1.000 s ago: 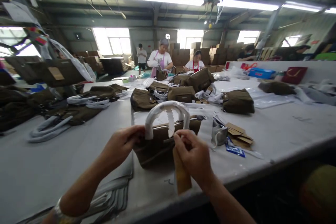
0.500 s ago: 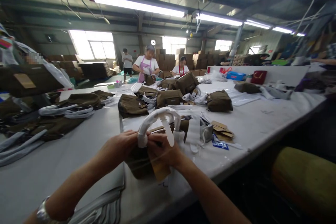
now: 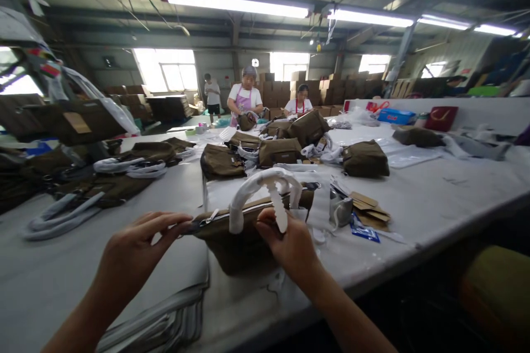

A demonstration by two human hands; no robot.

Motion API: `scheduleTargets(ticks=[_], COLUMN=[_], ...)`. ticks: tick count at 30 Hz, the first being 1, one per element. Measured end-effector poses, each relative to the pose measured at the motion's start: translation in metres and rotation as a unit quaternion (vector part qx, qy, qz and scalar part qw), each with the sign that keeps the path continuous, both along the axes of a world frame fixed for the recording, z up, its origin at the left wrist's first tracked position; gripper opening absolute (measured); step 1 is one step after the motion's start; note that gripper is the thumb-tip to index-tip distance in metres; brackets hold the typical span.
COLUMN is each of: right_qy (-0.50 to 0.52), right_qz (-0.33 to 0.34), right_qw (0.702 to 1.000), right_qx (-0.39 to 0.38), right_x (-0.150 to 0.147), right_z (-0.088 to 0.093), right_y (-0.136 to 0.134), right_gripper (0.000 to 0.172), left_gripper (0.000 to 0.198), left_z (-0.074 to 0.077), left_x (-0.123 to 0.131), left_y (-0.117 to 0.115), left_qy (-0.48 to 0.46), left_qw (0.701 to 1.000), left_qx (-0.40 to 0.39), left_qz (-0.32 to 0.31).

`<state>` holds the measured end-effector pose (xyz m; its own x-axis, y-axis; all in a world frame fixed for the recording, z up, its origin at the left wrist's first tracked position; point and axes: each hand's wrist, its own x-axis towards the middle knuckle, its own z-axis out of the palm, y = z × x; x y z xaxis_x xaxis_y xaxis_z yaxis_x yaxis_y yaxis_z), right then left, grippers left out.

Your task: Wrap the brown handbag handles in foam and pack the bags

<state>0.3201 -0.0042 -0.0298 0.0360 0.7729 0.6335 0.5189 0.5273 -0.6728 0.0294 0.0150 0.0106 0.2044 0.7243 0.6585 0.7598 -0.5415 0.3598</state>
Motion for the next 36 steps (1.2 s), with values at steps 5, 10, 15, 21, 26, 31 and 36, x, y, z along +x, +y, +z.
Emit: scheduleTargets(ticks=[5, 10, 15, 21, 26, 31, 36], right_qy=[-0.086, -0.165, -0.153, -0.123, -0.156, -0.172, -0.214], right_qz=[-0.084, -0.046, 0.019, -0.031, -0.034, -0.030, -0.053], right_qw=[0.975, 0.971, 0.979, 0.982, 0.980, 0.981, 0.974], right_qx=[0.186, 0.164, 0.134, 0.138, 0.120, 0.082, 0.062], right_x=[-0.011, -0.026, -0.029, -0.028, -0.028, -0.023, -0.022], right_z=[-0.001, -0.018, -0.044, -0.044, -0.035, -0.028, -0.023], right_y=[-0.016, -0.014, -0.001, 0.009, 0.021, 0.027, 0.031], right_gripper=[0.015, 0.023, 0.026, 0.019, 0.013, 0.012, 0.012], left_gripper=[0.019, 0.009, 0.008, 0.012, 0.016, 0.020, 0.020], left_z=[-0.001, -0.007, -0.020, -0.033, -0.036, -0.039, -0.042], left_x=[0.020, 0.054, 0.073, 0.078, 0.080, 0.079, 0.080], left_y=[-0.019, -0.025, -0.023, -0.018, -0.016, -0.012, -0.010], left_qy=[-0.199, -0.288, -0.307, -0.340, -0.349, -0.336, -0.324], left_qw=[0.979, 0.934, 0.907, 0.907, 0.901, 0.905, 0.910], left_qx=[-0.038, -0.107, -0.198, -0.196, -0.206, -0.214, -0.211], left_qz=[0.001, -0.183, -0.212, -0.155, -0.154, -0.149, -0.149])
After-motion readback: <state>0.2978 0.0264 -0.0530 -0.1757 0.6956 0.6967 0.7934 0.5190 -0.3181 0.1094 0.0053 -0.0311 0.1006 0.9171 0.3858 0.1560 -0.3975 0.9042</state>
